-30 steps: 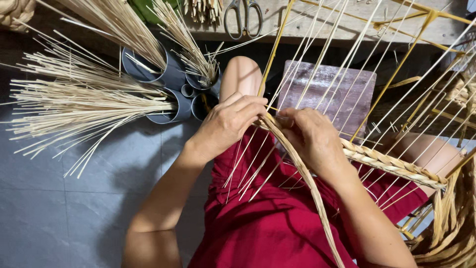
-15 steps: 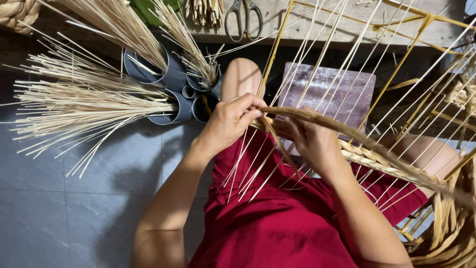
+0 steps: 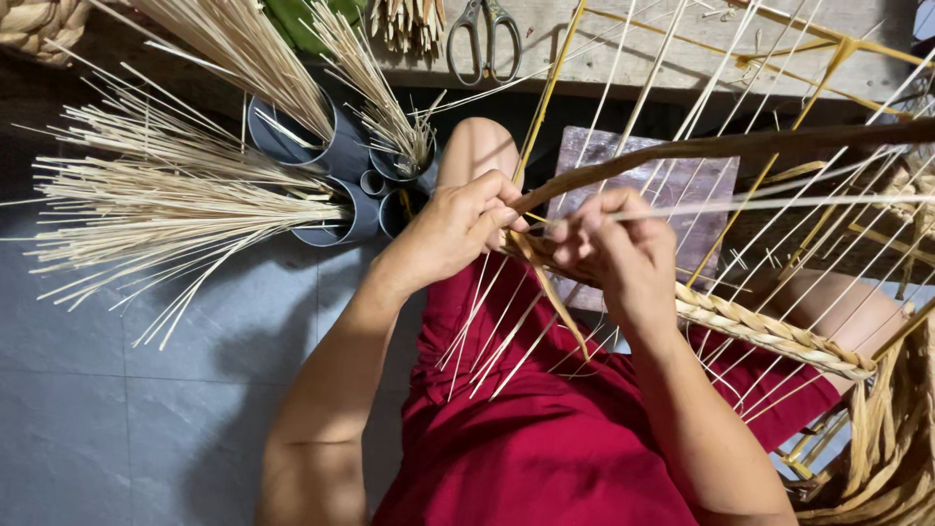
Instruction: The person sits on a chair weaving dried palm strips around a rectangular frame, braiding the strips over and under the upright spokes to build a woven band. They then cut a strip with scissors, set the frame aside, and stand up.
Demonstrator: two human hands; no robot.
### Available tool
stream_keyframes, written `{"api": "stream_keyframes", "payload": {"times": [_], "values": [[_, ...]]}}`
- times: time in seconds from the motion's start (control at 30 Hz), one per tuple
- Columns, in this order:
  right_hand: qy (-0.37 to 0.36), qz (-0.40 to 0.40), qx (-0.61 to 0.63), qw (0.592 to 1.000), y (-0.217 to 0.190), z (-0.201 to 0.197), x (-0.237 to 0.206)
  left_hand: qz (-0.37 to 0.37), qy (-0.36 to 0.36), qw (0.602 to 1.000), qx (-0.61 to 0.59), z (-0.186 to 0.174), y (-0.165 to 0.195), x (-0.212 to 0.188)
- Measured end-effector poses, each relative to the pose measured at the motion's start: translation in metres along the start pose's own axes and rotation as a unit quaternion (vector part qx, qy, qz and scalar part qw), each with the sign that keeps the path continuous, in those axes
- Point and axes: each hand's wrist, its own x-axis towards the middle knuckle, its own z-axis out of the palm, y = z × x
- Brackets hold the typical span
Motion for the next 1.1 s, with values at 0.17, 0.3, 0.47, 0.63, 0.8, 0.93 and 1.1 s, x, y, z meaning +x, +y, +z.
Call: {"api": "stream_keyframes", "payload": {"times": [0.17, 0.3, 0.47, 0.63, 0.8, 0.93, 1.1], "values": [[-0.075, -0.082, -0.186, 0.976, -0.017, 0.007, -0.019, 0.108, 0.055, 0.965, 0.234, 0.011, 0.014, 0.004], [-0.051, -0.238, -0.529, 0.813, -0.058, 0.005, -0.022, 0.058, -0.017, 0.967, 0.249, 0.010, 0.019, 0.009], [-0.015, -0.151, -0.663, 0.733, -0.083, 0.004, -0.032, 0.127, -0.040, 0.984, 0.123, 0.005, 0.011, 0.007], [-0.025, -0.089, -0.687, 0.721, -0.074, -0.005, -0.042, 0.044, 0.001, 0.998, 0.049, 0.015, -0.001, 0.012], [-0.063, -0.069, -0.643, 0.761, -0.053, -0.022, -0.045, -0.074, 0.041, 0.996, -0.020, 0.020, -0.002, 0.011], [-0.025, -0.045, -0.645, 0.762, -0.043, -0.029, -0.044, 0.053, -0.016, 0.997, -0.059, 0.017, 0.000, 0.006], [-0.049, -0.039, -0.667, 0.742, -0.043, -0.029, -0.046, -0.041, 0.070, 0.995, -0.056, 0.030, 0.004, 0.010]]}}
